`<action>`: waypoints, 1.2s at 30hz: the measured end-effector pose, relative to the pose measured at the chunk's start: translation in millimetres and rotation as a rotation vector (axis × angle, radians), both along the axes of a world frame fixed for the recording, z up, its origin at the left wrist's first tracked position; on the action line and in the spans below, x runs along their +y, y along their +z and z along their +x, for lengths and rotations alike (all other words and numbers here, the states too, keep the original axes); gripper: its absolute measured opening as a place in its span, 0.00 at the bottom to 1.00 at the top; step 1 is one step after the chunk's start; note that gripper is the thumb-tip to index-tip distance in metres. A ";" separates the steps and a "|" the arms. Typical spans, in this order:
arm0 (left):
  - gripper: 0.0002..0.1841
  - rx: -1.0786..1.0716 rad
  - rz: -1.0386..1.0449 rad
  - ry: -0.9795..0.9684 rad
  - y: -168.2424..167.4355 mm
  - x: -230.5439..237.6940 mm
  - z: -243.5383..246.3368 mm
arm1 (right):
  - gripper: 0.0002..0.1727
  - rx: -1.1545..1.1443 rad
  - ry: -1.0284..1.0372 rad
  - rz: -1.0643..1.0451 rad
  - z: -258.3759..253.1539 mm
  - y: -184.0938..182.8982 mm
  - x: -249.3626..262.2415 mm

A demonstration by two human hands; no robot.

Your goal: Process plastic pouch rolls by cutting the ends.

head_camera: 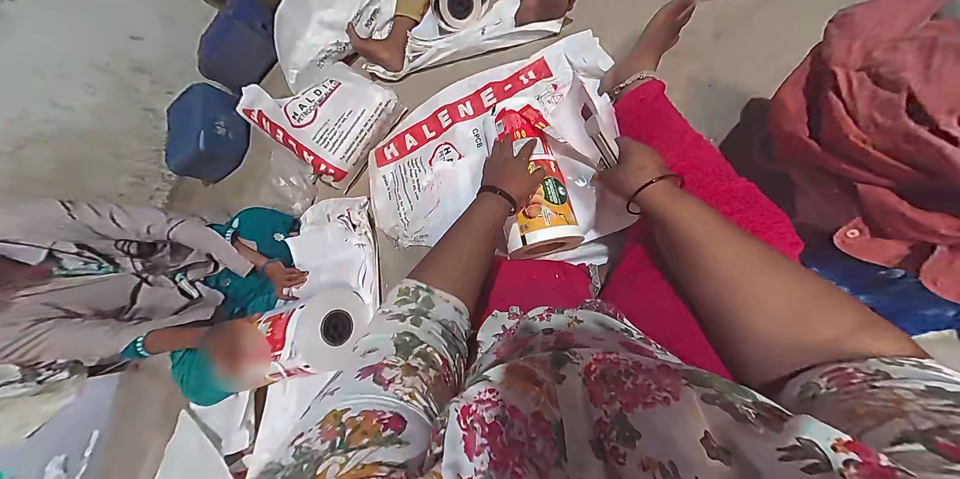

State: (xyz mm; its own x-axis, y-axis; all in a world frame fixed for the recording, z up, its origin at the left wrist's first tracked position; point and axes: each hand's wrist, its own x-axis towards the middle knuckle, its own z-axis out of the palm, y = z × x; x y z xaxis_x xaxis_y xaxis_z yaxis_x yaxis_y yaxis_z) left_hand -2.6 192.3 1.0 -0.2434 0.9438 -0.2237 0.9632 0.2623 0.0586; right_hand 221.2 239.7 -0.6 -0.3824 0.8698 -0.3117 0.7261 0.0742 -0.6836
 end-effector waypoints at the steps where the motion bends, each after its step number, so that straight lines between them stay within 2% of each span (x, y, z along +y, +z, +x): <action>1: 0.37 0.027 -0.005 0.003 0.4 9.9 2.1 | 0.21 -0.013 0.009 0.004 -0.5 1.0 0.7; 6: 0.39 0.095 -0.018 0.032 0.5 56.1 6.6 | 0.19 -0.017 0.064 0.015 -0.9 9.3 -6.2; 11: 0.47 0.143 -0.083 0.034 -6.0 100.1 5.9 | 0.20 -0.042 0.089 -0.011 2.2 14.1 -4.9; 14: 0.40 0.163 -0.084 -0.009 -15.3 117.3 2.2 | 0.16 -0.012 0.068 0.221 3.0 19.7 -13.2; 16: 0.34 0.146 -0.063 -0.020 -17.2 126.2 -1.0 | 0.14 0.158 0.136 0.452 -1.6 16.7 -22.9; 17: 0.30 0.108 -0.027 -0.011 -17.4 128.4 -3.4 | 0.14 0.226 0.199 0.486 -6.8 14.5 -29.6; 18: 0.27 0.053 0.022 0.015 -17.1 129.2 -7.2 | 0.16 0.264 0.247 0.430 -13.2 13.0 -35.9; 20: 0.22 -0.060 0.144 0.123 -16.8 122.2 -16.8 | 0.21 0.219 0.249 0.095 -24.8 9.1 -41.1; 21: 0.21 -0.106 0.200 0.195 -14.1 116.7 -20.0 | 0.22 0.156 0.213 -0.058 -29.4 2.6 -34.2; 23: 0.24 -0.133 0.259 0.313 -9.5 110.4 -24.6 | 0.27 0.042 0.125 -0.223 -33.0 -8.1 -11.3; 25: 0.27 -0.113 0.258 0.326 -13.9 103.2 -25.9 | 0.27 0.070 -0.024 -0.262 -32.0 -11.1 -2.2; 28: 0.37 -0.064 0.119 0.271 -9.3 95.4 -15.2 | 0.23 0.077 -0.130 -0.204 -30.8 -21.4 4.2; 30: 0.39 -0.049 0.057 0.237 -6.3 85.2 -8.9 | 0.24 0.063 -0.180 -0.258 -32.1 -31.5 5.9; 33: 0.41 -0.077 0.076 0.204 -5.8 60.2 -4.4 | 0.28 0.052 -0.258 -0.329 -39.3 -39.7 5.5; 36: 0.39 -0.138 0.119 0.158 -10.2 33.3 2.8 | 0.29 0.027 -0.197 -0.249 -40.2 -42.2 2.7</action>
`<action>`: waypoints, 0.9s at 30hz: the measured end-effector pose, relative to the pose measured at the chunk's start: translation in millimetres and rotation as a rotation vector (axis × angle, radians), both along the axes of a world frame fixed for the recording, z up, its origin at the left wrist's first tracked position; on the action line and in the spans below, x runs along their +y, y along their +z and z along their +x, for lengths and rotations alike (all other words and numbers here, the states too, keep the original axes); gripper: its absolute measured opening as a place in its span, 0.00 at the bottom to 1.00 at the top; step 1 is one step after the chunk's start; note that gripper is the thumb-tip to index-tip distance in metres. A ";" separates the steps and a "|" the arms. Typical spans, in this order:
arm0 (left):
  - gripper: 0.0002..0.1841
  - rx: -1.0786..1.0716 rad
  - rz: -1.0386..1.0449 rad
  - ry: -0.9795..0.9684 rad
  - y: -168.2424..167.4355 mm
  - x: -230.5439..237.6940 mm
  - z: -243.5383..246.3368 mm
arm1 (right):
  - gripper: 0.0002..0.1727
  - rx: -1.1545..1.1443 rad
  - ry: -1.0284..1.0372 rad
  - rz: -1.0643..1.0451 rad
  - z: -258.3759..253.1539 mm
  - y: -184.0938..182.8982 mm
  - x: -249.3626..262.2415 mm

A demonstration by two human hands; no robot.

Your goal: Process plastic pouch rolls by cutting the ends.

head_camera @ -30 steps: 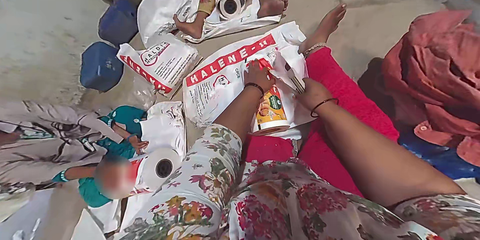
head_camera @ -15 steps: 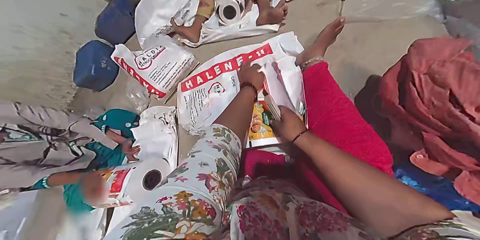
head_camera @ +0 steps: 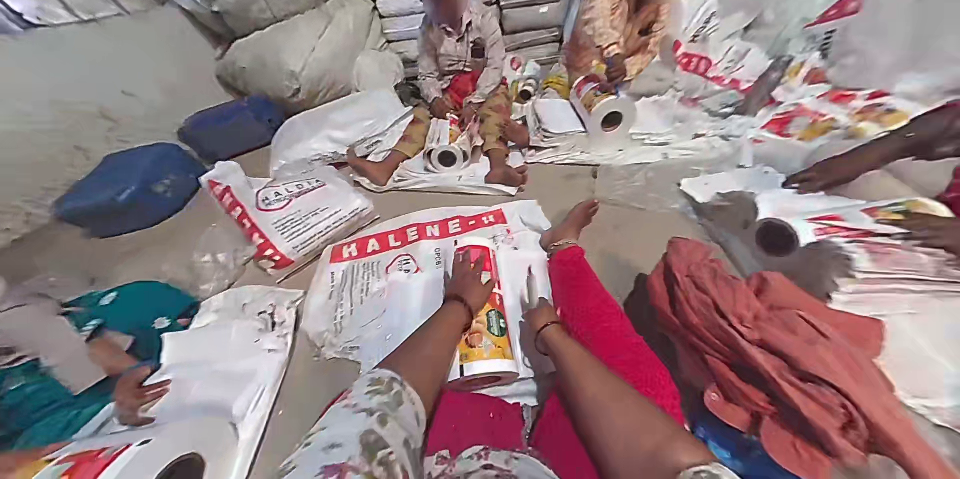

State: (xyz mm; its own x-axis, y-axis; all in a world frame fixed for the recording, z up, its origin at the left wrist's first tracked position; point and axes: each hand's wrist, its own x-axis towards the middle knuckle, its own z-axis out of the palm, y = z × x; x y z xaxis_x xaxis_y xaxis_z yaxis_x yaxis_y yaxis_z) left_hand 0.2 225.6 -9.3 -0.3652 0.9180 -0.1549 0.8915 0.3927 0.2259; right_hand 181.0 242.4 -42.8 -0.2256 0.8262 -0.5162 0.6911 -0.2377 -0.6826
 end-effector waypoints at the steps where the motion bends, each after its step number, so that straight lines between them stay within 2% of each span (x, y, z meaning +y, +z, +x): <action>1: 0.38 -0.023 0.015 -0.013 -2.5 -11.6 1.1 | 0.27 0.028 0.029 0.075 0.2 4.6 -4.7; 4: 0.33 -0.107 0.083 -0.046 -13.1 -45.5 0.6 | 0.27 0.078 0.238 0.365 6.0 29.1 -16.3; 5: 0.32 -0.146 0.113 -0.059 -17.0 -56.9 0.9 | 0.26 0.068 0.309 0.396 9.4 31.8 -17.2; 8: 0.31 -0.278 0.198 -0.086 -32.1 -96.6 7.2 | 0.22 -0.007 0.391 0.226 23.9 17.6 -26.3; 11: 0.37 -0.412 0.345 -0.018 -45.1 -124.6 -13.8 | 0.20 0.002 0.483 0.280 12.0 26.5 -40.0; 14: 0.40 -0.721 0.350 0.135 -56.8 -134.3 -16.6 | 0.21 0.028 0.519 0.281 20.7 26.8 -49.2; 15: 0.37 -0.805 0.291 0.221 -53.1 -137.3 -18.4 | 0.21 0.070 0.470 0.263 21.4 26.1 -51.2; 17: 0.31 -0.935 0.210 0.331 -55.7 -138.9 -26.1 | 0.23 0.277 0.248 0.201 25.1 33.2 -50.6; 19: 0.33 -1.002 0.213 0.416 -59.4 -135.9 -24.3 | 0.22 0.594 -0.072 0.132 38.7 59.5 -49.8; 21: 0.35 -1.040 0.169 0.478 -54.6 -138.0 -21.2 | 0.20 0.846 -0.367 0.172 61.5 98.6 -49.4; 24: 0.36 -1.094 0.161 0.543 -59.7 -133.0 -24.4 | 0.21 1.029 -0.634 0.519 124.3 147.5 -49.9; 27: 0.33 -1.115 0.218 0.579 -57.1 -133.5 -23.6 | 0.10 1.231 -0.820 1.070 189.4 213.7 -70.5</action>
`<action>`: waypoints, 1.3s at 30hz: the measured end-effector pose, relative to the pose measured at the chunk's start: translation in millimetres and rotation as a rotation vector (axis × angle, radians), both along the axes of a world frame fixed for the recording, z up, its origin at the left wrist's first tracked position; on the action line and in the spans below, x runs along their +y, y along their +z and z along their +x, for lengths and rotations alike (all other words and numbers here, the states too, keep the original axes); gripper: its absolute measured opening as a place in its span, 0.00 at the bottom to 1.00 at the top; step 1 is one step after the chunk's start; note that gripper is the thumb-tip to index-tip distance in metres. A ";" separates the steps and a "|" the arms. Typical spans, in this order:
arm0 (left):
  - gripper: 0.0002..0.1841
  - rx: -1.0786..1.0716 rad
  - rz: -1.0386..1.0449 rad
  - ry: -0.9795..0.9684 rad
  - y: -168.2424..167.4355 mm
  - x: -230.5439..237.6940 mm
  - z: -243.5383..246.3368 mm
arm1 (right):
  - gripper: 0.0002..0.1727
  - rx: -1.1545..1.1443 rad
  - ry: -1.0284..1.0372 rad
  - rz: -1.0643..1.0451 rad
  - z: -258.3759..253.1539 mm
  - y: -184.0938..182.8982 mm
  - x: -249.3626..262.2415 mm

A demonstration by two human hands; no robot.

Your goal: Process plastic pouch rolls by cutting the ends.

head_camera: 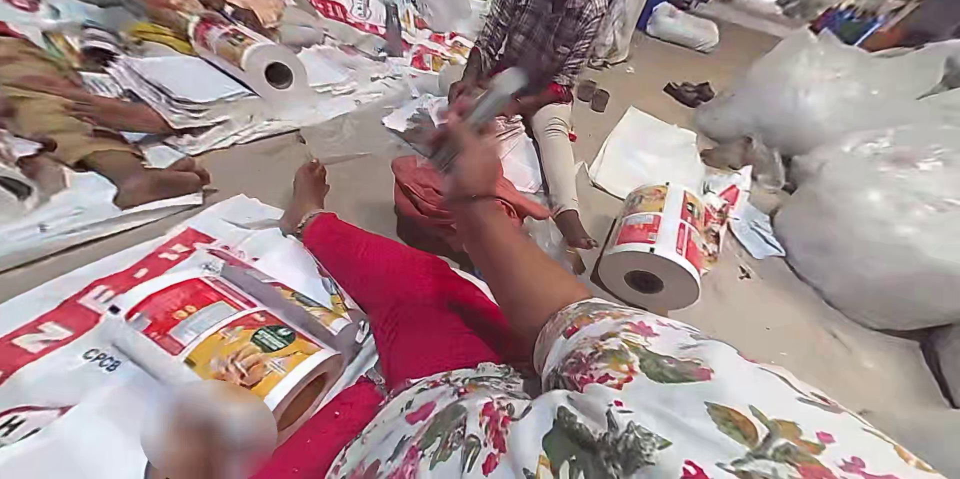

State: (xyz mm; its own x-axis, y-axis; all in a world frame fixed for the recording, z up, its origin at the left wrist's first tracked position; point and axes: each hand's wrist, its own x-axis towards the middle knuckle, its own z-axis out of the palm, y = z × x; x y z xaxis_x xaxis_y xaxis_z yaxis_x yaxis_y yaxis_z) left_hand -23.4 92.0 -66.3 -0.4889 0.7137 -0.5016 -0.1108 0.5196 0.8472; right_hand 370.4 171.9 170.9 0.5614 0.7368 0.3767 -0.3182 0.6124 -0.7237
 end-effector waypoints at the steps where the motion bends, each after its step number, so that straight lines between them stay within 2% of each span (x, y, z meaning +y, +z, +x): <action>1: 0.32 -0.009 0.030 0.002 4.4 -1.0 2.6 | 0.08 0.017 -0.120 0.174 23.3 24.9 -10.3; 3: 0.31 -0.044 0.086 0.002 10.7 -0.7 6.8 | 0.08 -0.033 -0.364 0.471 67.5 70.5 -38.8; 6: 0.29 0.008 -0.022 -0.008 35.1 -1.7 17.5 | 0.09 -0.116 -0.612 0.717 91.9 111.4 -73.6; 8: 0.26 -0.014 -0.149 -0.016 62.8 -2.0 30.9 | 0.10 -0.220 -0.531 0.799 79.0 112.3 -72.5; 9: 0.28 -0.047 -0.123 -0.066 56.9 -1.8 21.0 | 0.11 -0.288 -0.398 0.794 64.8 103.2 -63.8; 10: 0.30 0.048 -0.053 -0.109 29.9 3.4 7.4 | 0.12 -0.355 -0.252 0.729 47.8 89.8 -53.5; 12: 0.32 0.220 0.017 -0.192 -11.2 12.3 -13.0 | 0.17 -0.515 0.021 0.377 4.4 59.0 -35.6; 14: 0.30 0.400 -0.096 -0.322 -5.4 18.6 -18.8 | 0.27 -0.708 0.262 -0.061 -46.3 29.5 -16.7; 16: 0.32 0.303 -0.111 -0.268 -5.0 19.9 -20.0 | 0.24 -0.811 0.490 -0.365 -97.7 -6.6 1.4; 19: 0.34 0.098 -0.066 -0.155 -11.0 24.8 -26.6 | 0.22 -1.015 0.704 -0.612 -161.8 -51.9 23.3; 23: 0.33 0.058 -0.072 -0.143 -5.7 27.8 -34.7 | 0.22 -1.520 0.678 -0.666 -231.6 -90.4 58.9; 26: 0.33 0.030 -0.069 -0.123 4.0 30.1 -42.1 | 0.36 -1.729 0.703 -0.715 -275.1 -105.7 83.7; 32: 0.34 -0.020 -0.059 -0.111 9.8 42.7 -49.1 | 0.34 -1.901 0.724 -0.685 -321.6 -109.6 113.8; 35: 0.33 0.041 -0.076 -0.185 17.6 45.1 -49.7 | 0.33 -1.959 0.725 -0.688 -332.2 -111.0 123.3; 39: 0.34 0.015 -0.089 -0.162 16.8 47.7 -49.8 | 0.30 -2.022 0.711 -0.662 -339.4 -115.9 133.8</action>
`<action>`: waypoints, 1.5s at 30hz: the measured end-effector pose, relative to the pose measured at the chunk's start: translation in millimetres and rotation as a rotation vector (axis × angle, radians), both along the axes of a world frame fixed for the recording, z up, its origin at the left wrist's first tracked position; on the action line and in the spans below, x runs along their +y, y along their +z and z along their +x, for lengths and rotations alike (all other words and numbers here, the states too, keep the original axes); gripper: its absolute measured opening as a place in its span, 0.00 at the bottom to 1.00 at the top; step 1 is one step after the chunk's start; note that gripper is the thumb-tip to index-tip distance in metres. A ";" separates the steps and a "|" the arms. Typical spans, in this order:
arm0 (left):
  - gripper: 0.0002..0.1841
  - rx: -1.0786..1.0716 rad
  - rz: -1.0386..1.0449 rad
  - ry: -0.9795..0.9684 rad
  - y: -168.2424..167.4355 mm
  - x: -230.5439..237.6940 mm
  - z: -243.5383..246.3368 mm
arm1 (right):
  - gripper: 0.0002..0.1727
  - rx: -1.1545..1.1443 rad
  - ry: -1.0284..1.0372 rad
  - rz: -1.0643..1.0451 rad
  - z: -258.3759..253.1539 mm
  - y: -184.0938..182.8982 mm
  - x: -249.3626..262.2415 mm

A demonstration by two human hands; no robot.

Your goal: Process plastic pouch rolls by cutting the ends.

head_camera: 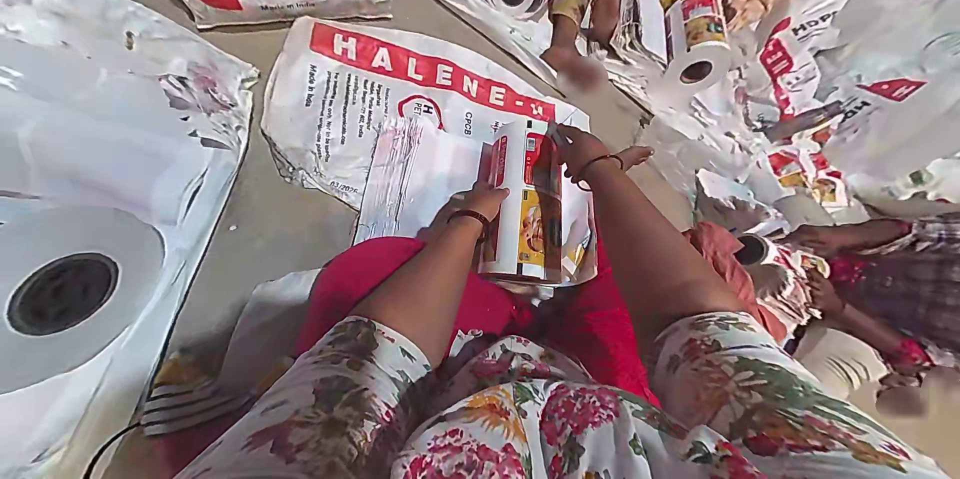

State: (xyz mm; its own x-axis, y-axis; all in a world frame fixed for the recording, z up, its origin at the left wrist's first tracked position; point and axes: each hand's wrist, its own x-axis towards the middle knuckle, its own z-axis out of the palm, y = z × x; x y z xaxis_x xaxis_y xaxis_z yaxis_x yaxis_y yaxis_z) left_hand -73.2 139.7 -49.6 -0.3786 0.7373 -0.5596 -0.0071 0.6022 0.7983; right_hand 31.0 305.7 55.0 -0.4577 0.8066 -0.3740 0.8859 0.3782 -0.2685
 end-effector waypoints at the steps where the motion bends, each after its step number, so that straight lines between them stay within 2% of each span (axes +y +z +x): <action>1: 0.34 -0.006 -0.002 0.003 -0.7 0.8 0.2 | 0.29 -0.004 -0.002 0.005 -1.3 -0.5 2.0; 7: 0.35 0.081 -0.018 -0.029 -5.4 4.7 -0.7 | 0.27 -0.015 0.024 -0.068 -2.7 7.5 11.3; 15: 0.34 0.092 0.039 -0.012 -10.4 0.6 -1.6 | 0.29 -0.138 0.099 -0.124 10.8 16.8 -17.3; 18: 0.34 0.092 0.060 -0.012 -8.6 -5.5 -4.2 | 0.25 -0.197 0.174 -0.121 18.1 21.9 -37.8; 24: 0.33 0.094 0.068 0.005 -16.8 -5.9 -3.7 | 0.30 -0.354 0.264 -0.127 42.3 36.5 -92.6; 26: 0.33 0.096 0.069 0.010 -18.6 -8.4 -1.9 | 0.29 -0.436 0.361 -0.123 56.1 39.9 -113.9; 27: 0.33 0.097 0.075 0.011 -18.3 -10.7 -0.6 | 0.27 -0.488 0.487 -0.115 65.5 42.6 -125.6; 29: 0.34 0.086 0.090 0.009 -12.8 -16.6 1.9 | 0.34 -0.546 0.815 -0.121 89.6 49.2 -149.9; 30: 0.34 0.086 0.095 -0.001 -9.5 -19.3 3.6 | 0.31 -0.469 0.905 -0.163 108.5 48.7 -162.6; 31: 0.34 0.093 0.100 -0.020 -6.0 -22.6 5.5 | 0.25 -0.367 0.906 -0.238 129.2 45.1 -177.4; 33: 0.35 0.141 0.135 -0.062 0.9 -25.2 8.1 | 0.23 -0.231 0.727 -0.394 153.6 55.6 -216.8; 35: 0.38 0.203 0.182 -0.119 7.6 -25.8 12.4 | 0.28 -0.072 0.534 -0.289 169.6 62.4 -228.1; 38: 0.43 0.361 0.257 -0.246 20.6 -33.6 18.9 | 0.32 0.247 0.068 -0.183 185.2 54.7 -199.8; 40: 0.47 0.493 0.315 -0.380 29.5 -40.3 25.1 | 0.33 0.415 -0.137 -0.156 190.9 40.5 -175.4; 42: 0.55 0.594 0.355 -0.560 34.8 -47.5 32.8 | 0.33 0.556 -0.252 -0.161 190.7 24.6 -159.0; 45: 0.60 0.732 0.356 -0.759 32.0 -55.5 47.0 | 0.33 0.747 -0.319 -0.161 186.7 -15.7 -137.2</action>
